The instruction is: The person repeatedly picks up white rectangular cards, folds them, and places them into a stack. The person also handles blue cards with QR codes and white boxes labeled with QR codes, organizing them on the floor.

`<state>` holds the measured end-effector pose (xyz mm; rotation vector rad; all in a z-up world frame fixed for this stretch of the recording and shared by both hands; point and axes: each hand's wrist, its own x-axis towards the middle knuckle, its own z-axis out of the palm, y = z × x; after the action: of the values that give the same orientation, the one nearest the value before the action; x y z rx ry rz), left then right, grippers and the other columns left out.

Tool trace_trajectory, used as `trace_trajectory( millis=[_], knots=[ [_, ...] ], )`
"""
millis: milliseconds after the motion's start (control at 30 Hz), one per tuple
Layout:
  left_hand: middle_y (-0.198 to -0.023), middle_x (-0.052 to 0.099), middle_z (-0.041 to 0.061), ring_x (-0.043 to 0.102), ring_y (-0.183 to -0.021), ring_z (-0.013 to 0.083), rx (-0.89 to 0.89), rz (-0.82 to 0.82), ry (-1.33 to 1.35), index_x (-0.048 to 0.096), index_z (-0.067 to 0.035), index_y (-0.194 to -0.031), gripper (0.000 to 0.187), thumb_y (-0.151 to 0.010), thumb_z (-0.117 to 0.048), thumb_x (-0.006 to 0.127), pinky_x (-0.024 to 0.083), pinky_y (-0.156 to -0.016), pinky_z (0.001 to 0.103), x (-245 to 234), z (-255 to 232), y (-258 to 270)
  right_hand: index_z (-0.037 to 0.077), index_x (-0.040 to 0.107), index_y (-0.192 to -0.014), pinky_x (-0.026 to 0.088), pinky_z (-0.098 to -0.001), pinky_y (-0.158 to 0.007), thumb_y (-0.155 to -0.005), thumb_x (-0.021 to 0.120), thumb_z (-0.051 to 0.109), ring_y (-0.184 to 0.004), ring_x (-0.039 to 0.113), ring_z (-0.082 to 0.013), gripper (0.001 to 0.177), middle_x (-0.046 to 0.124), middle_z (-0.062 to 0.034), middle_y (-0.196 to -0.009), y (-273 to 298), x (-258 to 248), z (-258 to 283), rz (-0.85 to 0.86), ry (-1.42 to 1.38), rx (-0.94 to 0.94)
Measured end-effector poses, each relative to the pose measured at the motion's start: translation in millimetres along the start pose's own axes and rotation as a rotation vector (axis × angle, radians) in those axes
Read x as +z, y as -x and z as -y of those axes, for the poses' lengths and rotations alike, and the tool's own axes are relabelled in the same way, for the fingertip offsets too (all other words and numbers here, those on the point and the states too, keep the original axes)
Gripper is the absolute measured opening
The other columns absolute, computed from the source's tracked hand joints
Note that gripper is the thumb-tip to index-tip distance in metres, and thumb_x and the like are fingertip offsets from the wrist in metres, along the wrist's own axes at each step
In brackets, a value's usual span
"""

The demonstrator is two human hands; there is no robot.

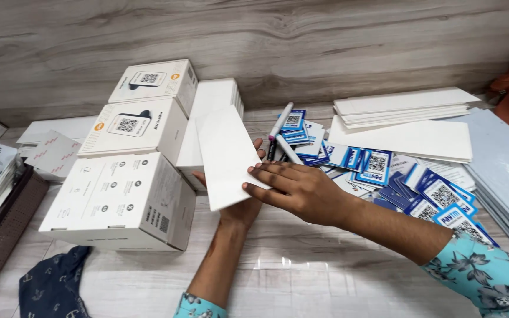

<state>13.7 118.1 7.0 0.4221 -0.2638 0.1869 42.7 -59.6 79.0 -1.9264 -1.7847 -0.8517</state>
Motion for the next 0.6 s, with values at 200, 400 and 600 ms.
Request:
trace_trajectory(
  millis=[200, 400, 600],
  knots=[
    [-0.127, 0.063, 0.015, 0.065, -0.117, 0.0215, -0.139, 0.049, -0.521, 0.052, -0.001, -0.134, 0.083, -0.098, -0.071, 0.025, 0.055, -0.102, 0.035, -43, 42, 9, 0.015, 0.063, -0.138, 0.054, -0.0461, -0.102, -0.097, 0.058, 0.013, -0.122, 0.066, -0.0319, 0.042, 0.066, -0.0179, -0.136, -27, 62, 9, 0.130, 0.008, 0.057],
    [-0.116, 0.064, 0.014, 0.063, -0.109, 0.0181, -0.250, 0.270, -0.664, 0.057, 0.003, -0.128, 0.040, -0.118, -0.034, 0.045, 0.055, -0.098, 0.035, -89, 80, 12, 0.012, 0.063, -0.136, 0.052, -0.0469, -0.105, -0.095, 0.058, 0.006, -0.126, 0.063, -0.0342, 0.041, 0.063, -0.0211, -0.138, -45, 122, 2, 0.189, 0.011, 0.147],
    [-0.120, 0.063, 0.009, 0.062, -0.114, 0.0156, -0.280, 0.148, -0.822, 0.057, 0.000, -0.126, 0.026, -0.115, -0.023, 0.050, 0.054, -0.101, 0.033, -105, 84, 18, 0.012, 0.068, -0.131, 0.054, -0.0459, -0.103, -0.094, 0.055, -0.001, -0.127, 0.062, -0.0332, 0.041, 0.064, -0.0196, -0.138, -60, 136, -28, 0.165, 0.027, 0.214]
  ],
)
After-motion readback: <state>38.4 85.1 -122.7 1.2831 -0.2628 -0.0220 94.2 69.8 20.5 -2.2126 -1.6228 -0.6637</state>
